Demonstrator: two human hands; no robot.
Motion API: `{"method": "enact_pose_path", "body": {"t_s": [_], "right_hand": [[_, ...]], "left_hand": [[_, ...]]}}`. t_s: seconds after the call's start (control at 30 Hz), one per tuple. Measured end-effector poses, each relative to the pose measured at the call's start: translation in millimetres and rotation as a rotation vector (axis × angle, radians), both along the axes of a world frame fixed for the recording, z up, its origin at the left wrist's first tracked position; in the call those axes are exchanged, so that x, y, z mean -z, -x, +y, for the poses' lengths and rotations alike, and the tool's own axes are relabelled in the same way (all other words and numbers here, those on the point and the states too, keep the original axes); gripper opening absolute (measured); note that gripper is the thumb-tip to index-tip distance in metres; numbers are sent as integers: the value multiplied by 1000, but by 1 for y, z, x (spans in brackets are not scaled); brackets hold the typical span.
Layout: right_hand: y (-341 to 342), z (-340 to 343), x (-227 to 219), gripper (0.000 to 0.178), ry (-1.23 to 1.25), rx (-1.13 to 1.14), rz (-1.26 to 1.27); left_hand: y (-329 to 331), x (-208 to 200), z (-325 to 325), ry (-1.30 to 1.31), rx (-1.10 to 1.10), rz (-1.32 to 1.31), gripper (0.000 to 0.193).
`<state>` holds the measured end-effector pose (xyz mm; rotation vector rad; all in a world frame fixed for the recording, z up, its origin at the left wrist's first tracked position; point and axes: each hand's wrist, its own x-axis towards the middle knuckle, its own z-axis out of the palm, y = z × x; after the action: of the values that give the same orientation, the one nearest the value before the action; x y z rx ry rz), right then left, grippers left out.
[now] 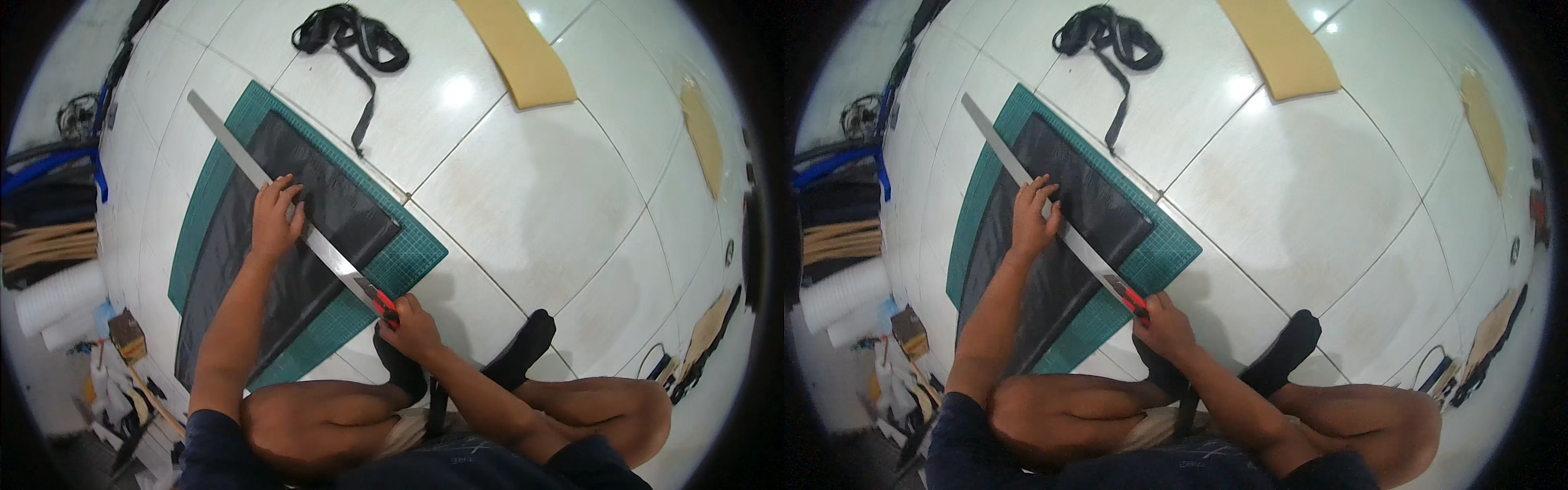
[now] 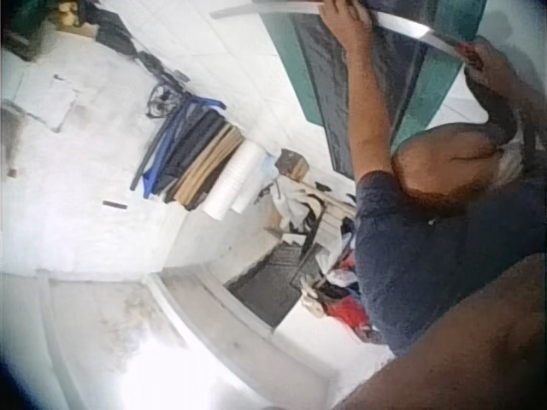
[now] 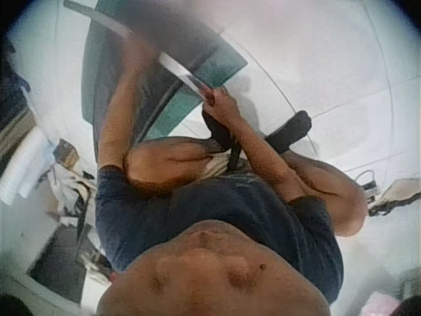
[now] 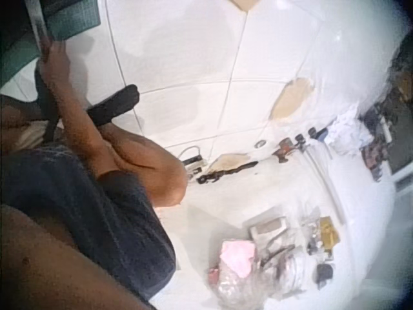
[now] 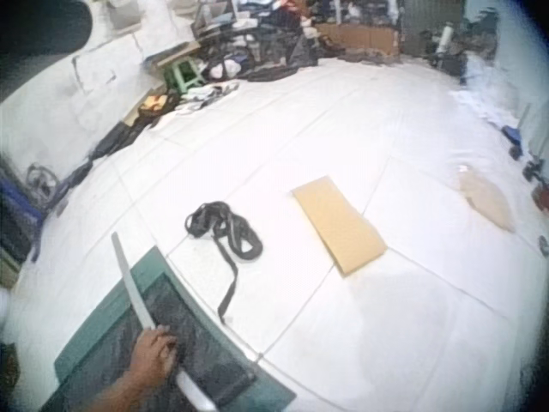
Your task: The person cuts a large piece of dark fabric using a utility knife and a long metal ruler on a cutting mat, using a rectangular template to measure and cut several smaller rectangular sections.
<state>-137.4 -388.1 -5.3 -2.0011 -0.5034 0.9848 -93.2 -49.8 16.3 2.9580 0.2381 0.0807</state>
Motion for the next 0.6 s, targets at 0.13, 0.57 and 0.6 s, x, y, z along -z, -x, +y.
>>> {"method": "enact_pose_path", "body": {"t_s": [0.13,0.57,0.6], "right_hand": [[8,2,2,40,-81,44,-55],[-33,15,-12,41,-103,-24,-337],[-39,24,-17,41,-110,-30,-336]], "left_hand": [[44,-21,2,73,-154,56,31],[231,-88,-68,173,-771,267,26],[236,-88,-75,168,-778,264,26]]}}
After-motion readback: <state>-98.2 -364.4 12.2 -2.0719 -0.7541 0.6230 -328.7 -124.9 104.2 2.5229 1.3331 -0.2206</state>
